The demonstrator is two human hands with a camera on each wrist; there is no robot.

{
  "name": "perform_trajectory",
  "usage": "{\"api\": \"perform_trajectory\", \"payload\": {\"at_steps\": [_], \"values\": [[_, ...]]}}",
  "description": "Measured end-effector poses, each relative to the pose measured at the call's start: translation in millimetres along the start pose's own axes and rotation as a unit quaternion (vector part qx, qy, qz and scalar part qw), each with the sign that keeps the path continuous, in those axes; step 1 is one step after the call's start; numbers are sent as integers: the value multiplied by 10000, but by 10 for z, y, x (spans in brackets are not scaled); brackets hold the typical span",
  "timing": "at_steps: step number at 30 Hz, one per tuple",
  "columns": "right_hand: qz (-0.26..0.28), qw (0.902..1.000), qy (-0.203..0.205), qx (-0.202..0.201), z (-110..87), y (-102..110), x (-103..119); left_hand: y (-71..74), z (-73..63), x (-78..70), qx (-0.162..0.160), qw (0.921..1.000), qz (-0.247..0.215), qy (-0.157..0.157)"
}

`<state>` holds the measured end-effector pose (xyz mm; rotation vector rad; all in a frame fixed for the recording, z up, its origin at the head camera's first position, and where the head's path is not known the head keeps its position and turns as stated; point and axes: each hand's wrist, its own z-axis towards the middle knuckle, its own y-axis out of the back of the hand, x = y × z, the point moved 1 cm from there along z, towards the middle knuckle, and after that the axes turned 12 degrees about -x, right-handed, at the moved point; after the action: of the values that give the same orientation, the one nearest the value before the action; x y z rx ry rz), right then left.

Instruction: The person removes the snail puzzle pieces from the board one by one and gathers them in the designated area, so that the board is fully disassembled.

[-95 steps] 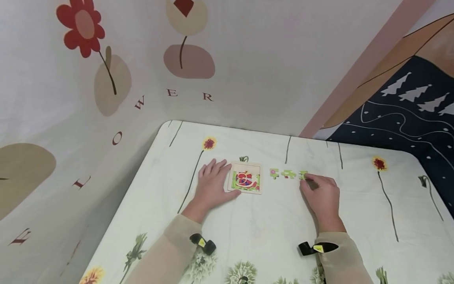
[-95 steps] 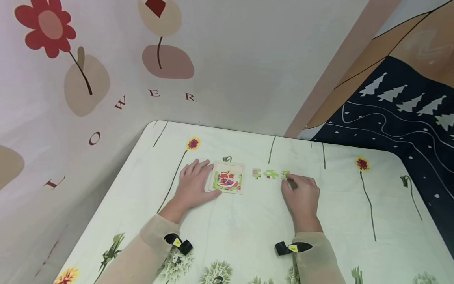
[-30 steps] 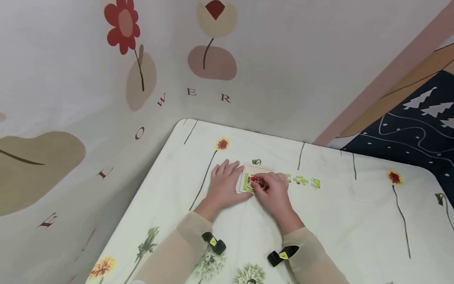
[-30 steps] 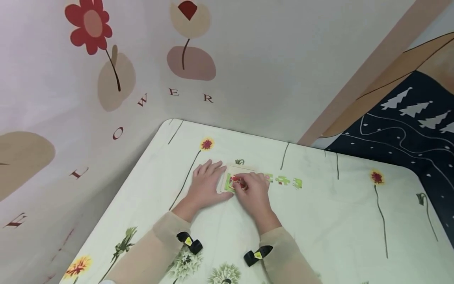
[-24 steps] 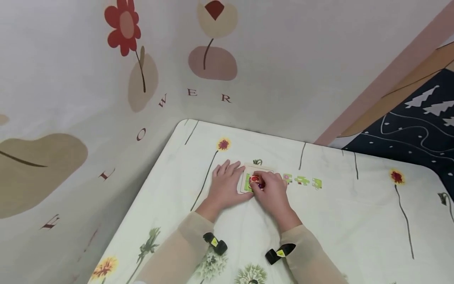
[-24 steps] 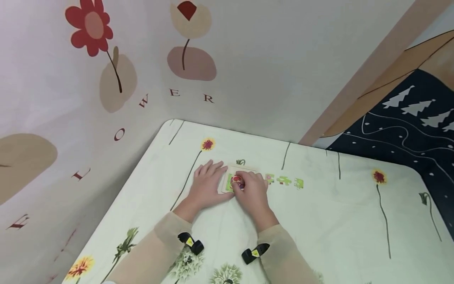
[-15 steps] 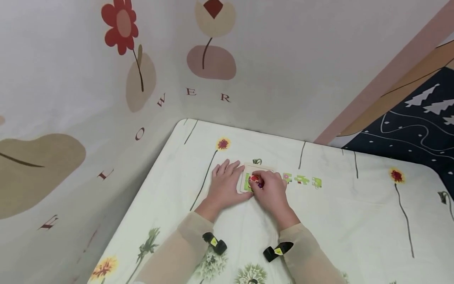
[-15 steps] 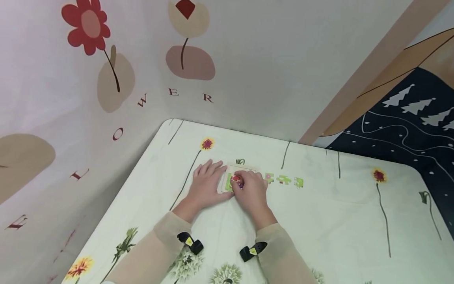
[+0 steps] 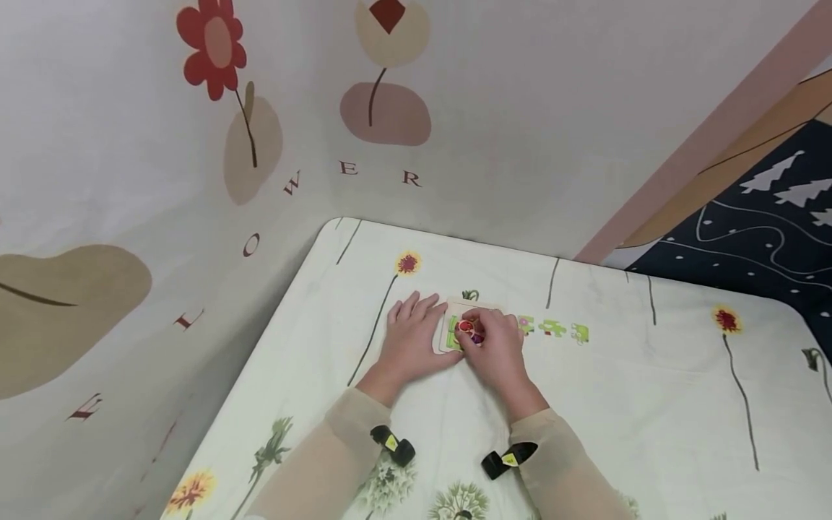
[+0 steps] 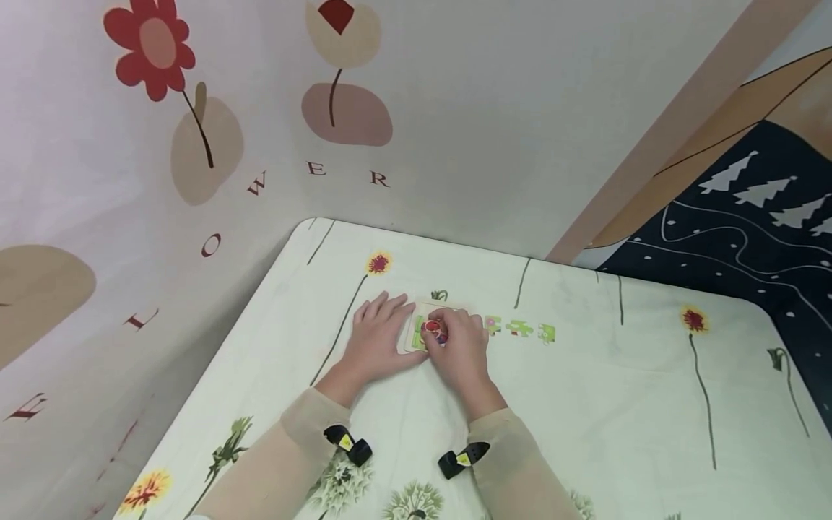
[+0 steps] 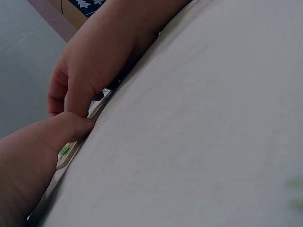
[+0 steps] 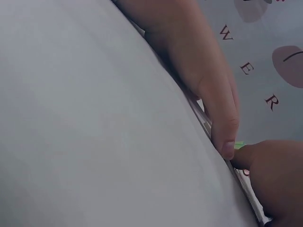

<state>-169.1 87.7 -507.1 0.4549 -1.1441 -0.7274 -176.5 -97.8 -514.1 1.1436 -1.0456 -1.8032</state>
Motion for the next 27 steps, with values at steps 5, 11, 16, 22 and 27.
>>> {"api": "perform_trajectory", "payload": {"at_steps": [5, 11, 16, 22, 27], "values": [[163, 9978, 573, -274, -19, -14, -14, 10, 5, 2, 75, 10000, 21, -4], [228, 9960, 795, -333, -40, -14, -11, 30, 1, -5, 96, 9999, -38, 4], [432, 9944, 915, -299, -45, -16, -5, 36, -2, 1, -9, 10000, -83, -11], [983, 9922, 591, -481, -54, 19, 17, 36, -2, 5, -4, 9999, -151, -12], [1003, 9886, 846, -734, -75, 50, 4, 34, -6, -1, -24, 9999, -135, -27]]}}
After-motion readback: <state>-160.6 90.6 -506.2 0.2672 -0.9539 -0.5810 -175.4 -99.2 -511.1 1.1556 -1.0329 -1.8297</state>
